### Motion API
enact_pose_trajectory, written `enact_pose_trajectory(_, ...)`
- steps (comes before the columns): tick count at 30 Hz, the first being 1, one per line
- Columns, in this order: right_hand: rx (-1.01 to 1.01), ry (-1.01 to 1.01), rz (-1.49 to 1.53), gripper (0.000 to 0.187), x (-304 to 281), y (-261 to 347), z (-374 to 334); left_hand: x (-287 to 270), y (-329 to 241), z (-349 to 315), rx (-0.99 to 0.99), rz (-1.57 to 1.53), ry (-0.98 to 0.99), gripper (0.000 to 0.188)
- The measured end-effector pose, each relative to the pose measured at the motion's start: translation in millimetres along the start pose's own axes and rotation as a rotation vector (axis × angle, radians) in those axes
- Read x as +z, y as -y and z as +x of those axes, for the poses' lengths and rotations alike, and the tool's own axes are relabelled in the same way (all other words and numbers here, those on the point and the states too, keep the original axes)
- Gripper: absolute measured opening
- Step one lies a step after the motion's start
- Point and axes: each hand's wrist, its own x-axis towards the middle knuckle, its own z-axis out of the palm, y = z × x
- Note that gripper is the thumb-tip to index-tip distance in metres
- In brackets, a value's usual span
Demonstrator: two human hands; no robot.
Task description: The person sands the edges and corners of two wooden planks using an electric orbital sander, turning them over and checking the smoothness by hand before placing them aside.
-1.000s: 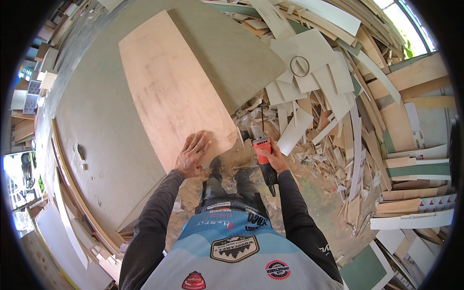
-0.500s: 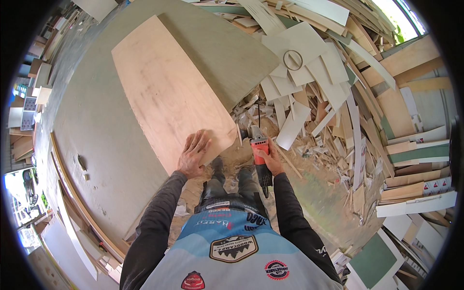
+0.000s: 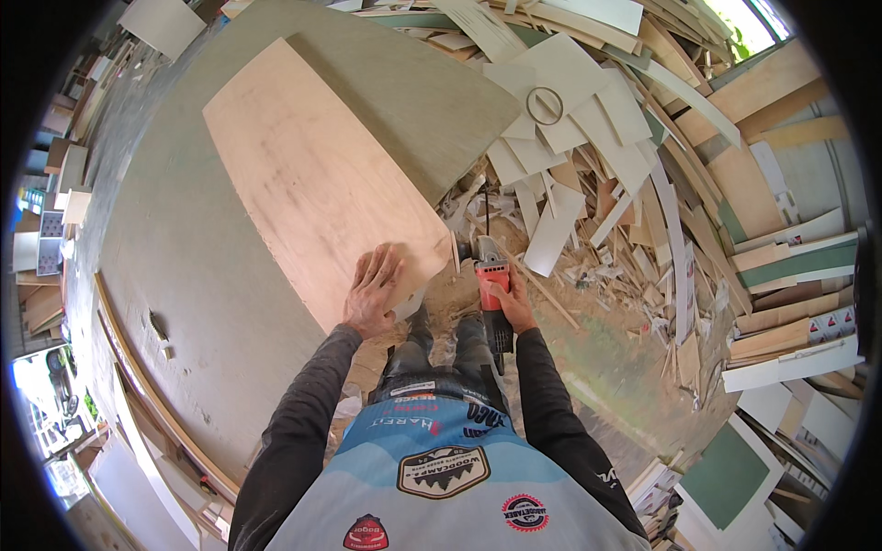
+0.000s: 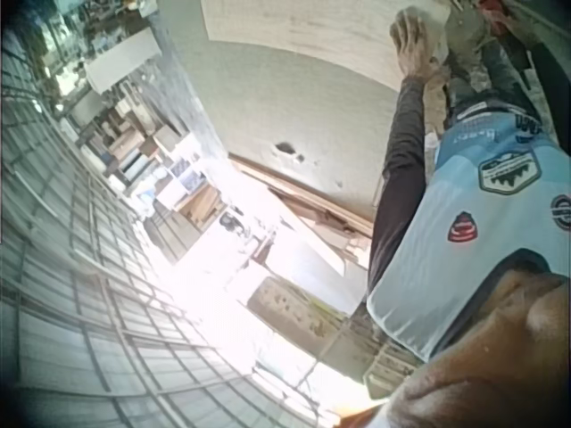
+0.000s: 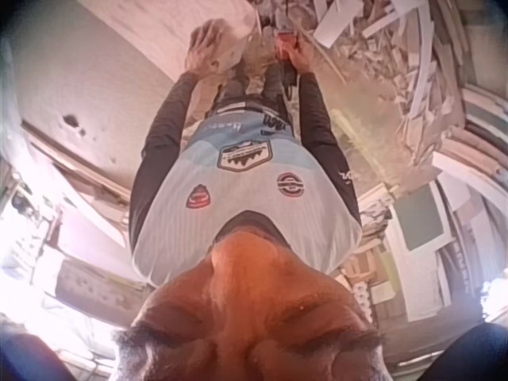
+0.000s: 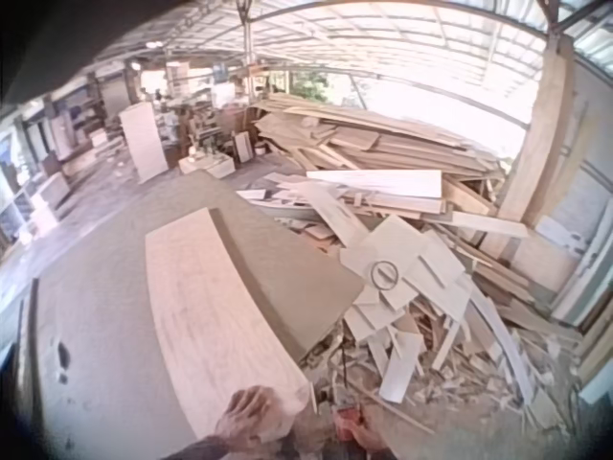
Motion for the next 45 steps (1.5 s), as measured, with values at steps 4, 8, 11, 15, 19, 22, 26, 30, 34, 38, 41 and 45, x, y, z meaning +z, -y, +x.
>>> enact_pose_trajectory(4,0.015,-0.035,0.006,0.074,10,-4,-7,0,2,-4,-0.001,0.008,-0.002,0.111)
enact_pose_trajectory(8,-0.089,-0.092,-0.056,0.058,13,-15,-10,2,2,0,0.014,0.003,-0.015,0.110)
enact_pose_trajectory(11,-0.112,-0.108,0.013,0.056,18,-22,-14,3,1,0,0.020,0.014,-0.040,0.106)
enact_pose_trajectory(15,-0.011,-0.151,0.067,0.070,33,-18,-26,5,3,0,0.014,0.014,-0.031,0.106)
enact_pose_trajectory(19,-0.001,-0.167,0.106,0.063,53,-11,-36,6,5,1,-0.004,0.015,-0.022,0.107)
enact_pose_trajectory(22,-0.057,-0.262,0.136,0.051,46,-33,-41,11,-5,15,-0.004,-0.001,-0.021,0.107)
enact_pose_trajectory(26,-0.060,-0.369,0.311,0.046,47,-36,-50,19,-10,28,-0.017,-0.012,-0.078,0.106)
enact_pose_trajectory(30,-0.146,-0.532,0.372,0.049,42,-24,-59,27,-15,41,-0.022,-0.022,-0.112,0.107)
enact_pose_trajectory(34,-0.148,-0.566,0.531,0.049,30,-17,-70,30,-18,47,-0.044,0.003,-0.112,0.107)
enact_pose_trajectory(38,-0.112,-0.598,0.649,0.056,13,-24,-69,28,-14,43,-0.028,-0.137,-0.198,0.103)
enact_pose_trajectory(41,-0.115,-0.594,0.620,0.061,0,-24,-64,34,-12,21,-0.124,-0.272,-0.344,0.091)
enact_pose_trajectory(45,-0.026,-0.551,0.639,0.055,-11,-31,-58,25,-25,-61,-0.360,-0.390,-0.600,0.064)
